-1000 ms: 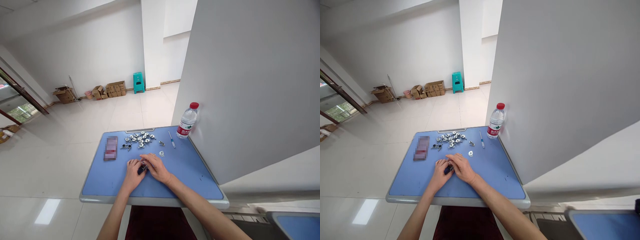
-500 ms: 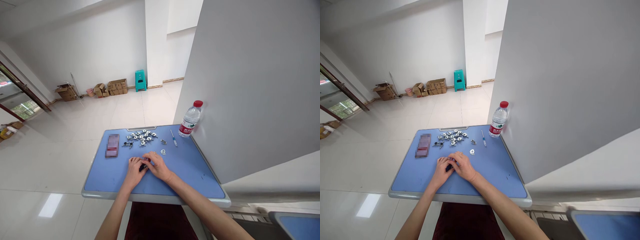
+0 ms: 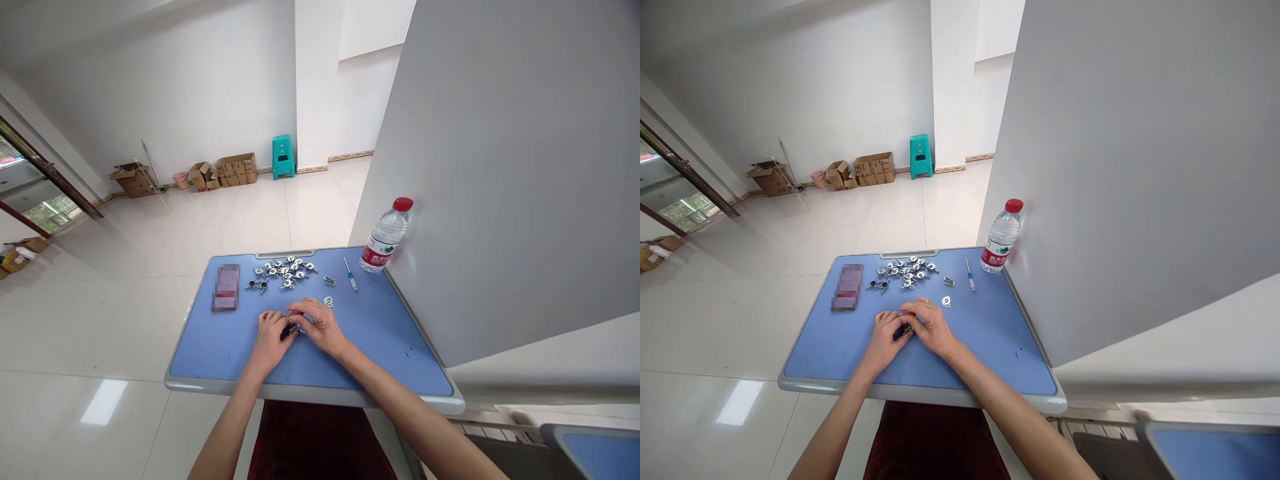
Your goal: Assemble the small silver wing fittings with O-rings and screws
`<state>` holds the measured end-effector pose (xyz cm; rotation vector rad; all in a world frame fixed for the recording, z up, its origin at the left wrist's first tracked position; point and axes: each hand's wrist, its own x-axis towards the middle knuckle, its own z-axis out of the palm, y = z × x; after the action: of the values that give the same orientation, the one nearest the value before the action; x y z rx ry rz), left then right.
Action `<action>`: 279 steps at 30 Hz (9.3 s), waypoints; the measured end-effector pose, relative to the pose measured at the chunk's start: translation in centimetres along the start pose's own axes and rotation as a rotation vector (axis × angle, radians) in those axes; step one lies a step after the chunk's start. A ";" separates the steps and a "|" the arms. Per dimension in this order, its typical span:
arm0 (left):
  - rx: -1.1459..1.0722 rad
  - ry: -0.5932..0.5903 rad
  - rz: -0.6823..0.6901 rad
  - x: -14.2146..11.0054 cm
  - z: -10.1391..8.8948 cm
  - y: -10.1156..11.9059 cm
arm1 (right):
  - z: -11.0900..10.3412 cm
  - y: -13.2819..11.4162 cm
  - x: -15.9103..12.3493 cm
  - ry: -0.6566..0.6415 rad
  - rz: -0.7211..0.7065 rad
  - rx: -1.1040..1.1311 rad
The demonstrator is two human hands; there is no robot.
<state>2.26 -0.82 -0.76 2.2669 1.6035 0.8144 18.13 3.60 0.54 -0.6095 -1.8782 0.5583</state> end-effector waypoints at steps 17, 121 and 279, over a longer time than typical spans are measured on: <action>-0.001 -0.002 0.001 0.1 0.2 -0.2 | 0.1 -0.1 0.0 0.014 -0.076 0.017; 0.064 0.053 0.070 -0.1 0.8 -0.4 | 0.8 -0.4 0.4 -0.077 0.025 0.031; 0.063 0.093 -0.041 0.0 0.4 0.0 | 0.3 -0.4 0.5 0.012 -0.006 -0.220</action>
<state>2.48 -0.72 -1.14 2.2618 1.7338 0.8827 17.60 3.63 1.02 -0.7484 -1.9438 0.3451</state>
